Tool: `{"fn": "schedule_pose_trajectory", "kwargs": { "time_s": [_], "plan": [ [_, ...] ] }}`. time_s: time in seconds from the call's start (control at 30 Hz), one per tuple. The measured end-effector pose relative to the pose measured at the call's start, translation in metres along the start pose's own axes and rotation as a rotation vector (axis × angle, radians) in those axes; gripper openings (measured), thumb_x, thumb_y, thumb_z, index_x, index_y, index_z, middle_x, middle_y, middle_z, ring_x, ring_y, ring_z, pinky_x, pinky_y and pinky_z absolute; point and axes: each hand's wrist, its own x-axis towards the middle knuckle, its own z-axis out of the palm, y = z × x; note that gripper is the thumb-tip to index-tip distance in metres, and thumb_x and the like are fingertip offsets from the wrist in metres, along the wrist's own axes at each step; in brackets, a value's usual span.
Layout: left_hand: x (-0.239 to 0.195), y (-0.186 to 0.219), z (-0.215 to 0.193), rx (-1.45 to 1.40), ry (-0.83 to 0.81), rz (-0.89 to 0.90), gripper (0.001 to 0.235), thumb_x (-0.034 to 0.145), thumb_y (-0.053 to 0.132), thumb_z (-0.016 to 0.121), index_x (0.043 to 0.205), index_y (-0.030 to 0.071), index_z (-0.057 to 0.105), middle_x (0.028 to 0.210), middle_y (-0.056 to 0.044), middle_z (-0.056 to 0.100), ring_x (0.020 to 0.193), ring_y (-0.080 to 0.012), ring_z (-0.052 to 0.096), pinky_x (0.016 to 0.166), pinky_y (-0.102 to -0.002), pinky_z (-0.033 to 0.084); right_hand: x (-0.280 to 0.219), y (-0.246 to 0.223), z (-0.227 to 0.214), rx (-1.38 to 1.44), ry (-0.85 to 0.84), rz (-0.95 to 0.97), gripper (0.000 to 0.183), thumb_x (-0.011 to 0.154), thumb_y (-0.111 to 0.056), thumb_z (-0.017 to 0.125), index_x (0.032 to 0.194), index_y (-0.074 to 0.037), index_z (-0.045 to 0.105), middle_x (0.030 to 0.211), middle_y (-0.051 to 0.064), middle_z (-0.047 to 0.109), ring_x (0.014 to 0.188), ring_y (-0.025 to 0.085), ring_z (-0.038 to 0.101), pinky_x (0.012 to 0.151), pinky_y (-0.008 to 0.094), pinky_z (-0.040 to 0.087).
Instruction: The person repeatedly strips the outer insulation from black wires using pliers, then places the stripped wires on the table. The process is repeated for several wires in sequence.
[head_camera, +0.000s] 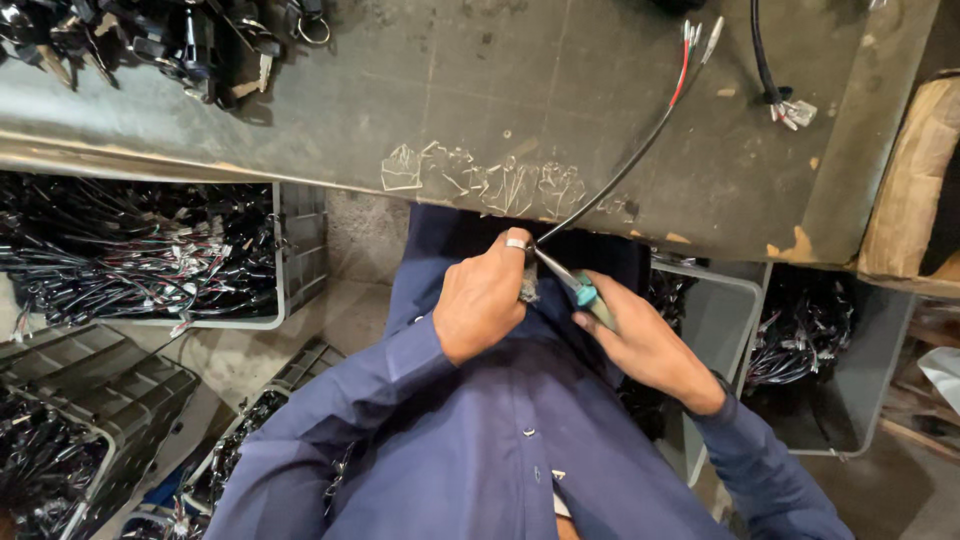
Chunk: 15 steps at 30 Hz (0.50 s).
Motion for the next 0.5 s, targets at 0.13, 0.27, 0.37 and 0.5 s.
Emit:
{"fn": "schedule_pose_trajectory", "kwargs": {
  "time_s": [0.13, 0.27, 0.37, 0.5],
  "plan": [
    [-0.001, 0.003, -0.007, -0.018, -0.068, -0.03, 0.046, 0.082, 0.004, 0.063, 0.126, 0.003, 0.049, 0.103, -0.024, 0.068, 0.081, -0.0474, 0.065, 0.067, -0.058, 0.048, 0.006, 0.016, 0.022, -0.024, 0.086, -0.025, 0.041, 0.088, -0.008, 0.072, 0.125, 0.0, 0.057, 0.102, 0.021, 0.068, 0.093, 0.04, 0.066, 0.079, 0.042, 0.053],
    [0.008, 0.013, -0.024, -0.28, -0.235, -0.008, 0.044, 0.092, 0.01, 0.066, 0.132, 0.006, 0.05, 0.105, -0.021, 0.071, 0.098, -0.0424, 0.069, 0.08, -0.049, 0.054, 0.011, 0.03, 0.031, -0.064, 0.227, -0.092, 0.026, 0.087, 0.0, 0.071, 0.112, -0.002, 0.062, 0.093, 0.016, 0.068, 0.082, 0.031, 0.068, 0.073, 0.037, 0.054],
    [0.004, 0.023, -0.05, -0.656, -0.224, 0.119, 0.044, 0.097, 0.007, 0.068, 0.136, 0.006, 0.047, 0.119, -0.019, 0.067, 0.112, -0.0362, 0.067, 0.094, -0.042, 0.054, 0.007, 0.019, 0.015, 0.039, 0.249, -0.267, 0.035, 0.081, 0.006, 0.064, 0.116, -0.002, 0.062, 0.096, 0.012, 0.069, 0.085, 0.026, 0.07, 0.076, 0.034, 0.056],
    [-0.01, -0.007, -0.11, -0.355, 0.046, 0.093, 0.046, 0.087, 0.0, 0.068, 0.13, 0.007, 0.052, 0.122, -0.011, 0.065, 0.115, -0.0243, 0.068, 0.097, -0.034, 0.053, 0.015, -0.016, -0.032, -0.077, 0.485, -0.286, 0.025, 0.091, -0.001, 0.078, 0.111, -0.006, 0.064, 0.1, 0.01, 0.07, 0.088, 0.024, 0.072, 0.076, 0.034, 0.055]
  ]
}}
